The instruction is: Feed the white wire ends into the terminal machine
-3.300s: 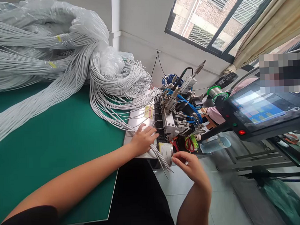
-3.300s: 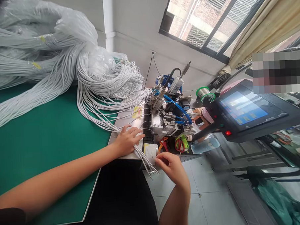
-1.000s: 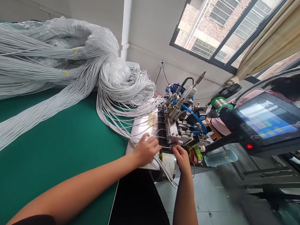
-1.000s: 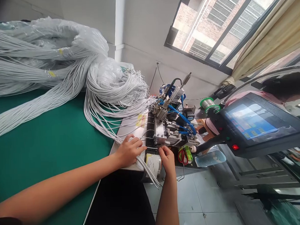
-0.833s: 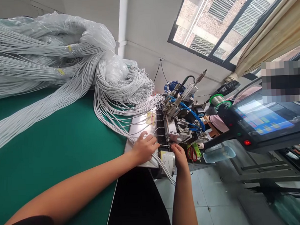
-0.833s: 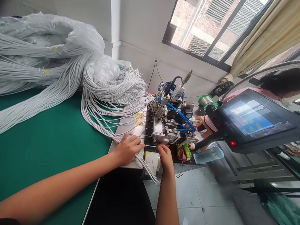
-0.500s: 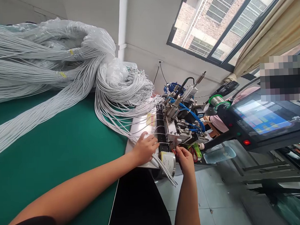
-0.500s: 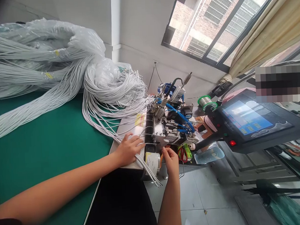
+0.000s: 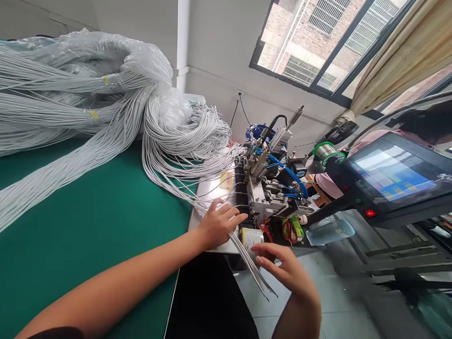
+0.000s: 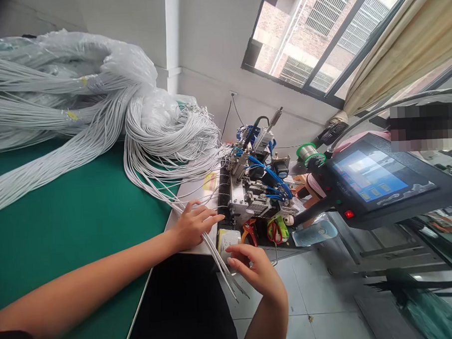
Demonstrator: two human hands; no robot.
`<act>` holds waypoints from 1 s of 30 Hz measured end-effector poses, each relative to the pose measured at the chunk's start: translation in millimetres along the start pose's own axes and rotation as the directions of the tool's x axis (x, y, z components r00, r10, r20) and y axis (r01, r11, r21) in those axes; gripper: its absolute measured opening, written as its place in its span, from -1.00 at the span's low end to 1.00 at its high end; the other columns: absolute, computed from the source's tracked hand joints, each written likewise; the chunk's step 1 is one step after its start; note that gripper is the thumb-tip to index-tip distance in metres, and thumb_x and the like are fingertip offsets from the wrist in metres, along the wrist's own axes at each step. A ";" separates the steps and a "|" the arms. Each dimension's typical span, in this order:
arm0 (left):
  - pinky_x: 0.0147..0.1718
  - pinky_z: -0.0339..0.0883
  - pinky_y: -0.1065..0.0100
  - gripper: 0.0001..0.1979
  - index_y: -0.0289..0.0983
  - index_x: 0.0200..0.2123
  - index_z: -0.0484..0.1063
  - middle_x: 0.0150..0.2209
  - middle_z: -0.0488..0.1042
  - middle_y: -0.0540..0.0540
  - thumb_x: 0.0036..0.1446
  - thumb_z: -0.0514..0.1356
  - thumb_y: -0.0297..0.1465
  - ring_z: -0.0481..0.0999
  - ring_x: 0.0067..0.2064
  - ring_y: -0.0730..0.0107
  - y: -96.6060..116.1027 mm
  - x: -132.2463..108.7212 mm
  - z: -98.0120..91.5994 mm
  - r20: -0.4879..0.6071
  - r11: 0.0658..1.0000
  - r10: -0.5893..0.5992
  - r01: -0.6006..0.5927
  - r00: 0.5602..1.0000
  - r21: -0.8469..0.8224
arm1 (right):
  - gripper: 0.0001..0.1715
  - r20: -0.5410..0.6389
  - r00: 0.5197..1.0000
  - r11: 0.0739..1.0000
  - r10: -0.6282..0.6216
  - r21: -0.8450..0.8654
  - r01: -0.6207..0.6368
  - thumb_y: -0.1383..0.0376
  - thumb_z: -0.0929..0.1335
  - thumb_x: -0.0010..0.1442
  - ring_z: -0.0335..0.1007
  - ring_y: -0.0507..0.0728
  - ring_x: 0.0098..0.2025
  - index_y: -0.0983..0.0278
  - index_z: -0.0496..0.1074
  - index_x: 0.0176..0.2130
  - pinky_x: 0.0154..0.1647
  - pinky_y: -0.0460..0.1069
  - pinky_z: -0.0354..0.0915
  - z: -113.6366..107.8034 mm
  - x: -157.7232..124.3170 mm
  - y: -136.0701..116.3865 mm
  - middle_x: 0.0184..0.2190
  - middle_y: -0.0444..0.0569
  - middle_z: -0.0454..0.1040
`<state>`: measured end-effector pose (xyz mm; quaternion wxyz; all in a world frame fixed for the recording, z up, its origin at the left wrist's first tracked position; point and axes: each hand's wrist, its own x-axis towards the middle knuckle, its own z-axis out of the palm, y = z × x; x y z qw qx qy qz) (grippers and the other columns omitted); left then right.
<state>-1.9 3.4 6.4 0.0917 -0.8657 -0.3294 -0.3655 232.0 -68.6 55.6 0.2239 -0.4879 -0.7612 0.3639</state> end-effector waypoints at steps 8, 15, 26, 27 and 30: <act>-0.02 0.00 0.12 -0.56 -0.20 0.09 0.32 -0.16 0.52 -0.07 0.13 0.06 -0.54 0.45 -0.18 0.31 0.3 -0.4 -0.6 0.030 1.000 -0.011 0.011 0.999 0.002 | -0.68 0.225 0.969 0.994 -0.100 -0.015 0.106 0.15 0.30 0.27 0.33 0.09 -0.42 0.26 0.55 -0.35 -0.36 -0.08 0.22 -5.0 -5.8 -2.2 -0.46 -0.04 0.47; -0.03 0.02 0.14 -0.59 -0.20 0.07 0.33 -0.18 0.51 -0.06 0.14 0.05 -0.53 0.47 -0.21 0.34 0.7 -1.7 2.8 -0.004 1.000 -0.014 0.015 1.000 0.017 | -0.67 0.270 0.958 0.995 -0.093 0.002 0.096 0.11 0.32 0.25 0.28 0.07 -0.43 0.26 0.52 -0.40 -0.36 -0.08 0.20 -4.8 -6.3 3.7 -0.49 -0.08 0.42; -0.27 0.20 0.36 -0.80 -0.21 -0.12 0.38 -0.43 0.45 0.08 0.27 0.03 -0.51 0.41 -0.44 0.58 4.9 0.1 -1.5 -0.010 0.919 0.393 -0.393 0.919 0.001 | -0.68 -0.250 0.957 0.986 0.149 0.115 -0.123 0.08 0.38 0.16 0.14 0.05 -0.50 0.26 0.40 -0.46 -0.49 -0.08 0.09 -37.1 -27.8 37.1 -0.56 -0.14 0.28; -0.30 0.21 0.36 -0.82 -0.21 -0.12 0.38 -0.48 0.42 0.10 0.28 0.04 -0.48 0.39 -0.47 0.58 5.6 0.0 -1.4 -0.016 0.916 0.402 -0.402 0.916 -0.002 | -0.69 -0.304 0.935 0.976 0.181 0.175 -0.131 0.08 0.40 0.13 0.11 0.04 -0.52 0.26 0.41 -0.45 -0.52 -0.08 0.06 -37.3 -28.9 41.4 -0.58 -0.15 0.27; -0.40 0.20 0.37 -0.84 -0.22 -0.11 0.38 -0.57 0.35 0.14 0.30 0.07 -0.34 0.32 -0.55 0.60 6.6 -1.3 0.2 -0.024 0.905 0.424 -0.425 0.905 -0.029 | -0.70 -0.434 0.862 0.923 0.260 0.376 -0.089 0.08 0.45 0.05 0.06 0.01 -0.57 0.26 0.44 -0.41 -0.57 -0.09 0.01 -32.7 -27.6 51.1 -0.60 -0.16 0.28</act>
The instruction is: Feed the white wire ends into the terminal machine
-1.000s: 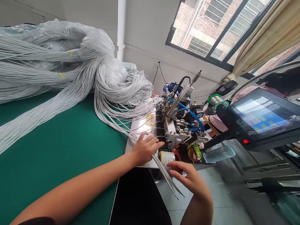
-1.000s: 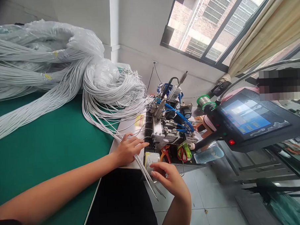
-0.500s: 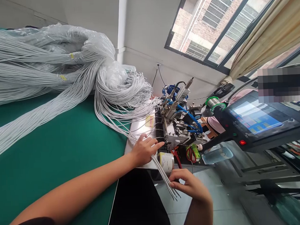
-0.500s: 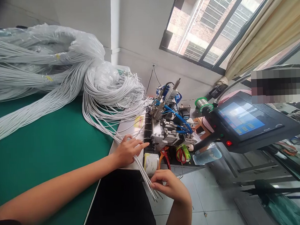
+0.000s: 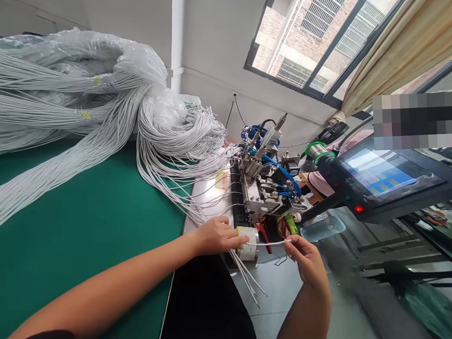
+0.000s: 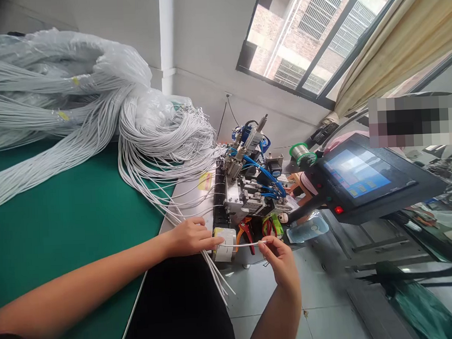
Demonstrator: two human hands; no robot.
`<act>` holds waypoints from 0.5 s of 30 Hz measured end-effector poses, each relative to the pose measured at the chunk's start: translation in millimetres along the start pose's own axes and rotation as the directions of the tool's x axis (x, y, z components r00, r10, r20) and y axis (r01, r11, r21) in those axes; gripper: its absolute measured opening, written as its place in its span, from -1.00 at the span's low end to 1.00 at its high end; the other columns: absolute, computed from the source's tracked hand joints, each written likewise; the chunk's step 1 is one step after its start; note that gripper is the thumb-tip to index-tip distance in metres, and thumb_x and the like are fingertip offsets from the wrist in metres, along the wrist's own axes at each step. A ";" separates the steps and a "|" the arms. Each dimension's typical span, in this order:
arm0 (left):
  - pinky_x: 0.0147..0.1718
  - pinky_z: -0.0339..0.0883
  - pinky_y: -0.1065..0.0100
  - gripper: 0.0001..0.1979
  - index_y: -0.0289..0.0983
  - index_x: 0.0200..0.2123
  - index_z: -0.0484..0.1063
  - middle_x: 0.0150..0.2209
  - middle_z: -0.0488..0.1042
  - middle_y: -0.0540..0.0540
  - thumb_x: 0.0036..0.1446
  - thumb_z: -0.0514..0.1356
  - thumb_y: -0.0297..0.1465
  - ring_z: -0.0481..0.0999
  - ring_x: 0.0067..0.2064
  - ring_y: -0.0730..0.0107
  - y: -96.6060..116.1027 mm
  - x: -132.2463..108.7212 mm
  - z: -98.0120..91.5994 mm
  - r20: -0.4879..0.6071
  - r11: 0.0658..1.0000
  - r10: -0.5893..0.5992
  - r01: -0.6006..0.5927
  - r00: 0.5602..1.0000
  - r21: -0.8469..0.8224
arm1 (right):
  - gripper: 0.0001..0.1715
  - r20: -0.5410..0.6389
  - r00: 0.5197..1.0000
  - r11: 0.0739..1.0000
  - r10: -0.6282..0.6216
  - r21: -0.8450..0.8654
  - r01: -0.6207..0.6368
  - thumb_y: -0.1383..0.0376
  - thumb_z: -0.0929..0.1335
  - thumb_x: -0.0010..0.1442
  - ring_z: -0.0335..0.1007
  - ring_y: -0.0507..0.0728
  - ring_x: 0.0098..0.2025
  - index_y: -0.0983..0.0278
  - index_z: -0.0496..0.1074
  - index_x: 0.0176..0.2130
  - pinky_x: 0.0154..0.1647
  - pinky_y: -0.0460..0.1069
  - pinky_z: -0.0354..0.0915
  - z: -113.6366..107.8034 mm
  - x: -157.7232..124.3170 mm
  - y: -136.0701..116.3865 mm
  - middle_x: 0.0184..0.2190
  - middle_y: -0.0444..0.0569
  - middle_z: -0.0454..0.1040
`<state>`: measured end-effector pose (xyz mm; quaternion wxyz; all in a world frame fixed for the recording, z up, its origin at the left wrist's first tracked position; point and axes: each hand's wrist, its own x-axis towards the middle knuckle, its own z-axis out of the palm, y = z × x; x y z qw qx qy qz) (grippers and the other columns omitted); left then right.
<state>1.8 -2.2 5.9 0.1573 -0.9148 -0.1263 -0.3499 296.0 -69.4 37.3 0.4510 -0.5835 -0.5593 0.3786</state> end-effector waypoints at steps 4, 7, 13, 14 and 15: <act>-0.47 0.15 0.37 -0.74 -0.22 -0.10 0.39 -0.60 0.35 0.14 0.29 0.09 -0.19 0.29 -0.59 0.60 0.0 -2.2 4.2 0.001 0.999 0.018 -0.018 1.000 -0.034 | -0.73 -0.058 0.998 0.989 0.014 0.149 -0.006 0.12 0.47 0.04 0.10 -0.01 -0.56 0.28 0.52 -0.37 -0.57 -0.09 0.02 11.6 4.6 7.6 -0.52 -0.08 0.41; -0.48 0.12 0.37 -0.74 -0.23 -0.13 0.40 -0.62 0.33 0.14 0.29 0.08 -0.18 0.26 -0.61 0.60 -0.2 -2.8 5.7 -0.017 0.999 0.023 -0.023 1.000 -0.026 | -0.74 -0.130 0.992 0.980 0.003 0.200 0.023 0.14 0.48 0.03 0.11 -0.01 -0.56 0.29 0.56 -0.34 -0.58 -0.09 0.02 20.5 9.0 10.9 -0.51 -0.06 0.45; -0.38 0.16 0.36 -0.81 -0.25 -0.30 0.39 -0.56 0.36 0.07 0.33 0.01 -0.38 0.31 -0.52 0.52 -0.2 0.2 -0.4 0.024 0.996 -0.079 0.077 0.997 0.053 | -0.71 -0.298 0.954 0.969 -0.023 0.229 0.095 0.14 0.48 0.03 0.10 -0.03 -0.58 0.30 0.59 -0.29 -0.61 -0.10 0.02 36.5 15.5 10.6 -0.52 -0.06 0.47; -0.36 0.16 0.35 -0.79 -0.25 -0.32 0.39 -0.55 0.38 0.05 0.32 0.00 -0.40 0.33 -0.49 0.50 -0.6 0.5 -1.2 0.034 0.990 -0.122 0.119 0.992 0.077 | -0.69 -0.308 0.951 0.969 -0.022 0.227 0.096 0.13 0.47 0.03 0.09 -0.03 -0.59 0.31 0.59 -0.29 -0.62 -0.10 0.03 40.1 16.2 8.9 -0.52 -0.05 0.48; -0.35 0.16 0.34 -0.78 -0.25 -0.34 0.38 -0.54 0.39 0.03 0.32 -0.01 -0.42 0.34 -0.47 0.47 -1.2 0.6 -1.7 0.036 0.981 -0.167 0.163 0.985 0.102 | -0.67 -0.315 0.949 0.969 -0.017 0.228 0.093 0.12 0.47 0.03 0.08 -0.04 -0.60 0.31 0.58 -0.28 -0.63 -0.10 0.03 44.1 16.9 7.0 -0.51 -0.04 0.49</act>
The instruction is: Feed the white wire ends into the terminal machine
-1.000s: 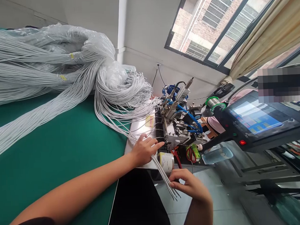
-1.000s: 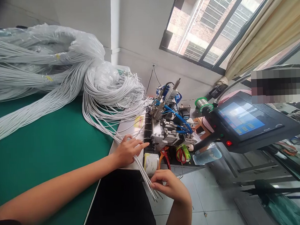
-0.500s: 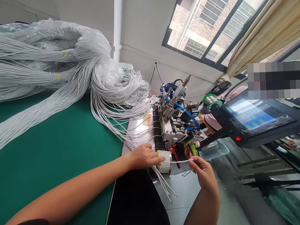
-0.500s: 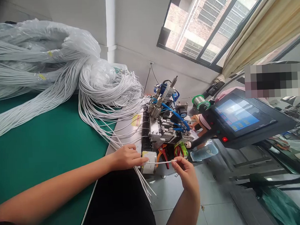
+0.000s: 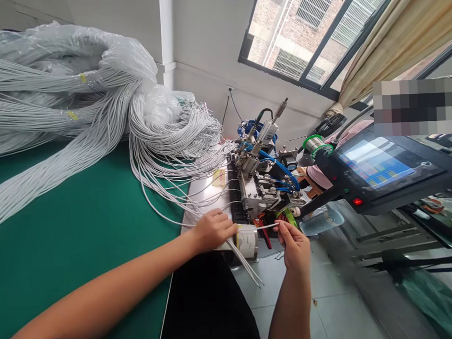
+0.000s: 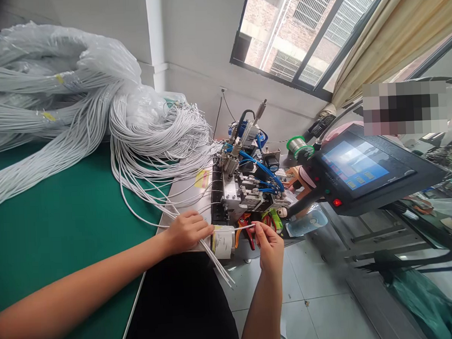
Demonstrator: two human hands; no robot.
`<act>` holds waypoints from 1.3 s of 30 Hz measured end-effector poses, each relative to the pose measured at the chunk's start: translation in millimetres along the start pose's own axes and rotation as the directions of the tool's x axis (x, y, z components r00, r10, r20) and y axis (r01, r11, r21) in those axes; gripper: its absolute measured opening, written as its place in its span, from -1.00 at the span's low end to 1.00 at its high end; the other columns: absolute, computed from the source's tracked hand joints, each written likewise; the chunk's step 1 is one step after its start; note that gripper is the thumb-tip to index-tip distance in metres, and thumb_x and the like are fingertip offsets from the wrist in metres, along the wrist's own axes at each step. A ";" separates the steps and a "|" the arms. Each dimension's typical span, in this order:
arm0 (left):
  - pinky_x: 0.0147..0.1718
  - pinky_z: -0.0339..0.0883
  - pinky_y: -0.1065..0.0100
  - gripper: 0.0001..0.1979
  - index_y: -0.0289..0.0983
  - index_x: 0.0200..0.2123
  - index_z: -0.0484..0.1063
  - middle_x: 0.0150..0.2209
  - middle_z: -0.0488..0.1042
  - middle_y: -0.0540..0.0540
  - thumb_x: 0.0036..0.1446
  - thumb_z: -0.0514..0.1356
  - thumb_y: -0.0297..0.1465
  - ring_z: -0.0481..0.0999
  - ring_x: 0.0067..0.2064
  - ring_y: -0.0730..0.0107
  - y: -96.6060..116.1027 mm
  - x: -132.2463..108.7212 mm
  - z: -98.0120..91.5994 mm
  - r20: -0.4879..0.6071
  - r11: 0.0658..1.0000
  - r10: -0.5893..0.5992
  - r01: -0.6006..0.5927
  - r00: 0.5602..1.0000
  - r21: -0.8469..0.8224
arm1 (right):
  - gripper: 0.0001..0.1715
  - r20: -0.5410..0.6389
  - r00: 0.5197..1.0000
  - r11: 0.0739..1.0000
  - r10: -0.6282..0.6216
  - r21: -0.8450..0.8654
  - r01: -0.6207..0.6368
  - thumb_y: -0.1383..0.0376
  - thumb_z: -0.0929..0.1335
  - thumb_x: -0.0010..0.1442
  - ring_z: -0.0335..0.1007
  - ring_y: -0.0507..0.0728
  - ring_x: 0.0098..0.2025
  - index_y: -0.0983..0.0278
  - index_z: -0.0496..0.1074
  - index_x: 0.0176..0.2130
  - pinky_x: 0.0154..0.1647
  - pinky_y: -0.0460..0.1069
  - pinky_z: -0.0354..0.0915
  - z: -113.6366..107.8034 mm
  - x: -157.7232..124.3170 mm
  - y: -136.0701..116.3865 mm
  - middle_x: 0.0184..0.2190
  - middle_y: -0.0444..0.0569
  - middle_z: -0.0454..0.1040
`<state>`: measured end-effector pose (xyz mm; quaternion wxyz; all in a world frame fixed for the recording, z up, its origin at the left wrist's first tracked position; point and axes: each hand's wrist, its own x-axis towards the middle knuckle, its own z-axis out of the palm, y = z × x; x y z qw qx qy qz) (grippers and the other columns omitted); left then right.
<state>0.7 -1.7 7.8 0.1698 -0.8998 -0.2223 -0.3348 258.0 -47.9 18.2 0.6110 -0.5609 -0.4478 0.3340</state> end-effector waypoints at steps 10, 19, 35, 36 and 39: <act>-0.08 0.12 0.20 -0.67 -0.27 -0.02 0.38 -0.30 0.49 -0.06 0.20 -0.01 -0.57 0.44 -0.28 0.36 -2.1 -2.9 2.0 0.085 0.986 -0.162 0.157 0.983 0.054 | -0.62 0.046 0.994 0.981 0.100 0.164 -0.106 0.08 0.48 -0.04 0.04 -0.09 -0.67 0.34 0.56 -0.32 -0.69 -0.12 0.00 31.7 4.8 7.7 -0.48 0.02 0.55; -0.04 0.03 0.15 -0.62 -0.20 -0.06 0.38 -0.34 0.44 -0.03 0.04 0.08 -0.58 0.42 -0.27 0.32 -2.0 -2.8 4.7 0.124 0.977 -0.215 0.212 0.969 0.037 | -0.55 0.206 0.975 0.941 0.079 -0.337 -0.005 0.00 0.45 -0.03 0.37 0.11 -0.46 0.35 0.53 -0.35 -0.47 -0.06 0.24 40.2 17.7 15.0 -0.47 0.02 0.53; -0.01 -0.01 0.09 -0.57 -0.24 -0.10 0.39 -0.28 0.43 -0.09 -0.13 0.16 -0.57 0.37 -0.18 0.21 -3.2 -2.8 5.2 0.240 0.952 -0.304 0.303 0.922 0.042 | -0.67 0.332 0.935 0.989 0.128 -0.114 -0.095 0.11 0.41 0.00 0.03 -0.01 -0.55 0.27 0.30 -0.55 -0.52 -0.11 0.01 50.3 35.1 39.3 -0.63 -0.24 0.18; -0.01 -0.02 0.09 -0.57 -0.24 -0.11 0.40 -0.28 0.43 -0.09 -0.13 0.16 -0.57 0.37 -0.18 0.21 -3.3 -2.8 5.3 0.244 0.952 -0.304 0.303 0.921 0.041 | -0.67 0.327 0.932 0.987 0.158 -0.085 -0.137 0.11 0.41 -0.02 -0.01 -0.02 -0.57 0.26 0.29 -0.56 -0.54 -0.11 -0.02 51.7 35.0 40.9 -0.65 -0.25 0.15; -0.01 -0.03 0.07 -0.59 -0.24 -0.12 0.41 -0.29 0.43 -0.09 -0.11 0.16 -0.57 0.36 -0.19 0.21 -3.4 -2.5 5.8 0.243 0.952 -0.303 0.303 0.922 0.038 | -0.66 0.304 0.930 0.978 0.209 -0.044 -0.206 0.09 0.39 -0.06 -0.08 -0.03 -0.62 0.24 0.24 -0.57 -0.58 -0.11 -0.08 55.5 34.1 45.6 -0.68 -0.27 0.08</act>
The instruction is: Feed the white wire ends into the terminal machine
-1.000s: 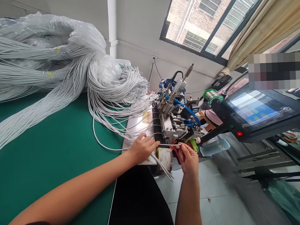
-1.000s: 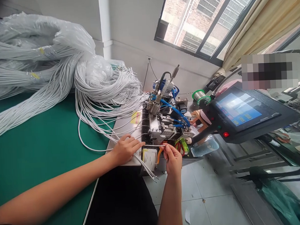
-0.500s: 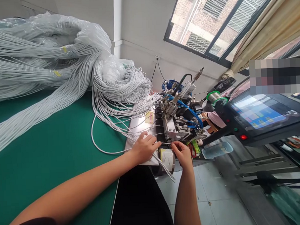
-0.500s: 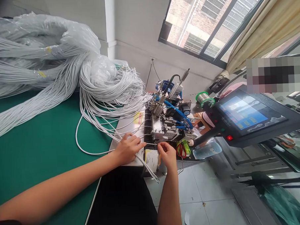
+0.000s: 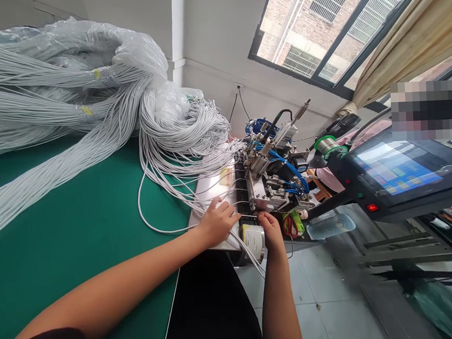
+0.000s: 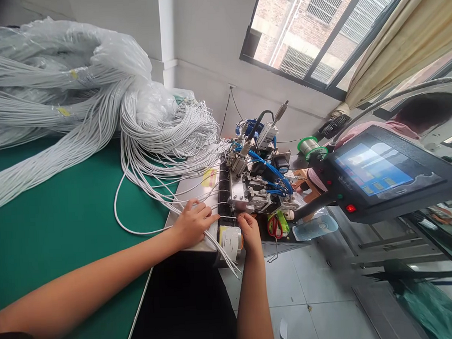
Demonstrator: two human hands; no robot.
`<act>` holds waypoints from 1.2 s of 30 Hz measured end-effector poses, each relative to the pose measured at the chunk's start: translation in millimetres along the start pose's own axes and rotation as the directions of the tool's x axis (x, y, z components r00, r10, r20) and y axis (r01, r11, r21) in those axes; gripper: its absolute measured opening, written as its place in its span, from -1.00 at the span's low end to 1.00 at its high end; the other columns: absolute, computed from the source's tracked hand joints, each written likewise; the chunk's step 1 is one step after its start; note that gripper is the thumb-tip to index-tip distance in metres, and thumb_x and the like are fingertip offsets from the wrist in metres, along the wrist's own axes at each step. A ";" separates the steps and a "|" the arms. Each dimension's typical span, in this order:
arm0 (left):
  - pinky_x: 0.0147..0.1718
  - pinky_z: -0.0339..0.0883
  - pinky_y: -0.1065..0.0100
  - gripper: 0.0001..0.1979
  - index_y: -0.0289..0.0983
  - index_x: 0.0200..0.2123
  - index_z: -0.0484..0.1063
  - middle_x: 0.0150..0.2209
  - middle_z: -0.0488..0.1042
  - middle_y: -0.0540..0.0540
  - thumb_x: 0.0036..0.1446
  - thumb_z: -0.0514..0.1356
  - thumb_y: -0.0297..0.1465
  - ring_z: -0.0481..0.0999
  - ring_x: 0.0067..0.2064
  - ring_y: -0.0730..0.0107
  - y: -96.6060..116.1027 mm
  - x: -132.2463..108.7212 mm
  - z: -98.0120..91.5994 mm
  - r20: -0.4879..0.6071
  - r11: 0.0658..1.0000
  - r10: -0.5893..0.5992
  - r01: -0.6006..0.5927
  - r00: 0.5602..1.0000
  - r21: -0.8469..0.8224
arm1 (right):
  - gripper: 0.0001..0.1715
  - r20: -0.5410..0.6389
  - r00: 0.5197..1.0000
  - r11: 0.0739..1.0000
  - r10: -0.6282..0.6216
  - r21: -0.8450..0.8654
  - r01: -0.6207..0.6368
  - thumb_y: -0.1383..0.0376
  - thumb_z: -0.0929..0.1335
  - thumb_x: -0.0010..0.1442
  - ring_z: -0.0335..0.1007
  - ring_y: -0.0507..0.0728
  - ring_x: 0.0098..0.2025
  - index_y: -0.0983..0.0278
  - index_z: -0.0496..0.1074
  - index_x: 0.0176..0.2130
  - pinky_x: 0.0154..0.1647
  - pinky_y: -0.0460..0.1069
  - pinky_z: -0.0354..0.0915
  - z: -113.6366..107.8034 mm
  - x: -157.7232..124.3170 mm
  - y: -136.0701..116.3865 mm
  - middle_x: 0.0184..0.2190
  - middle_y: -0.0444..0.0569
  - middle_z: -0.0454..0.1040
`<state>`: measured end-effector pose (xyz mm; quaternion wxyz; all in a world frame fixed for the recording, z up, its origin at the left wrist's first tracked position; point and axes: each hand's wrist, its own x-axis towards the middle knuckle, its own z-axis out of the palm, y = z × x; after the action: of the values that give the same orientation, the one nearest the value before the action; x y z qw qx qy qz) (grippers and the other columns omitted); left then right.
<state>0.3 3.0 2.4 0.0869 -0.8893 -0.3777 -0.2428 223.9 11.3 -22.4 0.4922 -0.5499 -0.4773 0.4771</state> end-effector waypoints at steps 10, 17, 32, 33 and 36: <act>0.03 -0.05 0.05 -0.61 -0.23 -0.12 0.42 -0.24 0.45 -0.10 -0.10 0.20 -0.53 0.36 -0.14 0.19 -0.1 -0.9 2.8 0.003 1.000 0.002 -0.001 1.000 -0.004 | -0.60 -0.038 0.998 0.997 0.054 0.053 -0.052 0.04 0.45 -0.12 -0.02 -0.04 -0.63 0.26 0.29 -0.56 -0.60 -0.11 -0.04 -1.6 -5.3 4.7 -0.69 -0.26 0.15; 0.08 -0.07 0.02 -0.60 -0.25 -0.08 0.40 -0.16 0.46 -0.13 -0.07 0.20 -0.53 0.37 -0.08 0.19 0.1 -1.7 2.6 0.035 1.000 0.008 -0.007 0.999 -0.018 | -0.56 -0.172 0.982 0.989 -0.081 -0.134 0.058 -0.02 0.44 -0.01 0.21 0.03 -0.51 0.32 0.45 -0.40 -0.53 -0.10 0.12 -23.1 -24.8 -4.8 -0.52 -0.09 0.40; -0.42 0.34 0.36 -0.51 -0.31 0.11 0.29 -0.38 0.52 -0.08 0.07 0.02 -0.59 0.52 -0.35 0.30 0.4 -1.7 1.6 0.149 0.992 0.034 -0.015 0.988 -0.124 | -0.61 0.438 0.872 0.776 -0.217 -0.465 0.427 0.17 0.36 0.21 0.38 0.12 -0.28 0.22 0.38 0.02 -0.21 -0.02 0.31 -15.5 -88.7 -69.6 -0.20 0.01 0.51; -0.43 0.35 0.36 -0.51 -0.32 0.11 0.29 -0.38 0.52 -0.09 0.08 0.02 -0.59 0.53 -0.35 0.29 0.8 -2.2 2.2 0.156 0.993 0.018 0.001 0.988 -0.120 | -0.55 0.473 0.861 0.767 -0.186 -0.478 0.428 0.18 0.37 0.20 0.39 0.13 -0.24 0.21 0.36 0.07 -0.16 -0.02 0.32 -13.0 -90.7 -70.5 -0.15 0.02 0.51; -0.46 0.36 0.37 -0.52 -0.33 0.12 0.28 -0.36 0.54 -0.12 0.10 0.02 -0.57 0.55 -0.36 0.28 1.9 -2.8 3.1 0.170 0.995 -0.040 0.056 0.985 -0.089 | -0.43 0.538 0.840 0.760 -0.076 -0.514 0.398 0.20 0.38 0.19 0.41 0.13 -0.21 0.18 0.28 0.16 -0.12 -0.03 0.32 -7.9 -93.6 -68.7 -0.15 -0.02 0.51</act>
<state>1.1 1.0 -1.6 0.0075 -0.9003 -0.3932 -0.1865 219.6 -78.4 51.7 0.2114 -0.4726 -0.7798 0.3519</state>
